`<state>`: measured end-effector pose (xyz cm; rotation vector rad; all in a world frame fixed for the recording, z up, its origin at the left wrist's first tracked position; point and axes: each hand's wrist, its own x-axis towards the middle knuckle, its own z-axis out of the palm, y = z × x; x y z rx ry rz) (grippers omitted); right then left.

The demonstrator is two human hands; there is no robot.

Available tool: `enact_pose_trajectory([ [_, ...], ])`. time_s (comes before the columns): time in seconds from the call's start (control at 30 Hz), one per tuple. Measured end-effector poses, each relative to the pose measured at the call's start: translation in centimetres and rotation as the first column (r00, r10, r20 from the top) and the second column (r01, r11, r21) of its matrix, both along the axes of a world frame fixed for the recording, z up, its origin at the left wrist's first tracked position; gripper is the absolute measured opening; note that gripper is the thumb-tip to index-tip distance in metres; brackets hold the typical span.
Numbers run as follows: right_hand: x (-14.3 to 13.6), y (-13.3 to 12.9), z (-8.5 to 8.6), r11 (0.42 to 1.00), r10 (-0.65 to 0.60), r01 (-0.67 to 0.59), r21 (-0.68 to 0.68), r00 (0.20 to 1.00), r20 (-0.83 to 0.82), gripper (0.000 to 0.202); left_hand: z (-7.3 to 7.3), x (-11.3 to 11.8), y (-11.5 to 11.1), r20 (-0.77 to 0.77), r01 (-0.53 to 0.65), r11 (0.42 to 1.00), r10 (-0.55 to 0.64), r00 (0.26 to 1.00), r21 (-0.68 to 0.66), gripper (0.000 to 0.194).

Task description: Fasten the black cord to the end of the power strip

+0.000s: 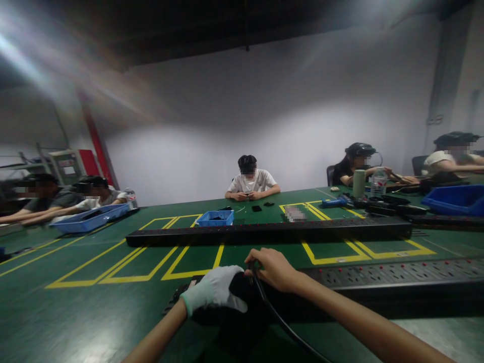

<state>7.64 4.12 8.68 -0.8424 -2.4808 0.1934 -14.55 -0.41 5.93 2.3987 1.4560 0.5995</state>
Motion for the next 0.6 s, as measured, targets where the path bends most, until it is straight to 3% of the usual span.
enact_pose_trajectory([
  [0.13,-0.6,0.8,-0.4,0.998,-0.041,0.041,-0.056,0.999,0.002,0.016,1.6,0.7,0.4,0.034,0.079,0.988,-0.075,0.997,-0.130,0.055],
  [0.2,-0.8,1.0,-0.4,0.996,-0.058,0.059,-0.067,0.998,0.010,0.016,1.8,0.3,0.8,0.171,0.166,0.966,-0.133,0.976,-0.198,0.046],
  [0.27,-1.1,1.1,-0.5,0.996,-0.061,0.062,-0.063,0.998,0.015,0.017,1.3,-0.6,1.3,0.322,0.208,0.958,-0.138,0.937,-0.197,0.041],
  [0.37,-1.5,1.2,-0.7,0.996,-0.078,0.079,-0.039,0.997,0.023,0.020,-0.6,-2.6,2.4,0.441,0.116,0.993,-0.090,0.893,-0.032,0.042],
  [0.47,-2.0,1.3,-1.0,0.995,-0.100,0.101,-0.016,0.995,0.027,0.019,-2.1,-3.9,3.3,0.528,0.066,0.998,-0.057,0.847,0.001,0.044],
  [0.53,-2.2,1.2,-1.2,0.994,-0.112,0.112,-0.007,0.993,0.029,0.020,-2.4,-3.8,3.5,0.650,0.124,0.988,-0.036,0.759,-0.090,0.042],
  [0.6,-2.2,1.0,-1.3,0.993,-0.121,0.121,0.000,0.992,0.031,0.021,-2.1,-3.2,3.4,0.804,0.247,0.945,0.026,0.594,-0.213,0.041],
])
